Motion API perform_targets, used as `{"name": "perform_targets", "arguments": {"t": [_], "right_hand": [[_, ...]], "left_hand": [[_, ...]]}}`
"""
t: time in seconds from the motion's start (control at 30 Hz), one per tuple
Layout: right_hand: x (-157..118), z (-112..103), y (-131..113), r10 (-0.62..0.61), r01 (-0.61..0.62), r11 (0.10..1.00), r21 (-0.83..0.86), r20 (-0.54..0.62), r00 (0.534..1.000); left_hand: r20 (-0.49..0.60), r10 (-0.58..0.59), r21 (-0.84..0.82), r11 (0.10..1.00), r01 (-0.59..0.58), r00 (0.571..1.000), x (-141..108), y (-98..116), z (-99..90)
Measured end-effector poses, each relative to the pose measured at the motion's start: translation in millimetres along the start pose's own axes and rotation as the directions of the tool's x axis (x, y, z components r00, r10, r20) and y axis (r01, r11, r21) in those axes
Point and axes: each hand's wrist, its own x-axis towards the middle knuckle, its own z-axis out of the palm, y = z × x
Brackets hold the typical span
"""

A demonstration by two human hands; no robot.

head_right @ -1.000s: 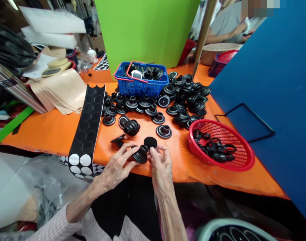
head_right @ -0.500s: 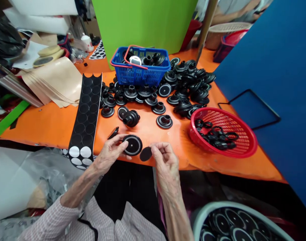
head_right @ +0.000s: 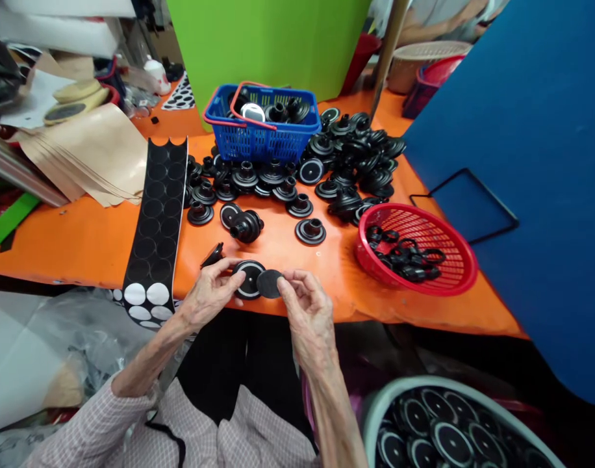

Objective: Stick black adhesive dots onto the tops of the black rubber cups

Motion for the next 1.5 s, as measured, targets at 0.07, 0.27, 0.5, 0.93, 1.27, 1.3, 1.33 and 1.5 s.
{"name": "perform_targets", "arguments": {"t": [0.07,0.27,0.5,0.93,1.27,1.3,1.33,1.5], "right_hand": [[-2.6,1.2,-4.5,-0.161,0.156,0.983,-0.095,-0.050,0.986],[-5.8,11.0,-1.0,-0.769,0.647,0.466,-0.604,0.085,0.633],[2.6,1.6,8.7,-0.668,0.836,0.362,-0.412,0.511,0.541],[-13.1,11.8,-1.2,-0.493,0.555,0.640,-0.532,0.269,0.827],[-44.5,16.9,7.9,-0.531,0.534,0.753,-0.385,0.125,0.838],[-38.5,17.8,13.8,-0.476,0.480,0.822,-0.307,0.093,0.875],[-31.4,19.3,18.7,-0.403,0.407,0.887,-0.218,0.065,0.913],[1.6,28.2,24.2,-0.064,0.059,0.972,0.227,0.016,0.998]], "left_hand": [[0.014,-0.006,-0.017,1.000,0.007,1.000,0.7,1.3,-2.6],[0.167,-0.159,-0.186,0.964,0.189,0.973,-3.9,15.6,-5.2],[0.244,-0.141,-0.319,0.923,0.216,0.960,-6.3,12.5,-6.2],[0.152,-0.030,-0.138,0.989,0.051,0.988,-17.6,7.8,-3.2],[0.043,0.050,0.006,0.999,-0.050,0.998,-21.4,4.4,11.1],[0.002,0.070,0.048,0.996,-0.070,0.998,-20.5,4.7,13.5],[-0.035,0.088,0.091,0.992,-0.084,0.996,-19.5,5.5,15.5],[-0.062,0.128,0.082,0.989,-0.123,0.990,-12.5,8.7,19.2]]}}
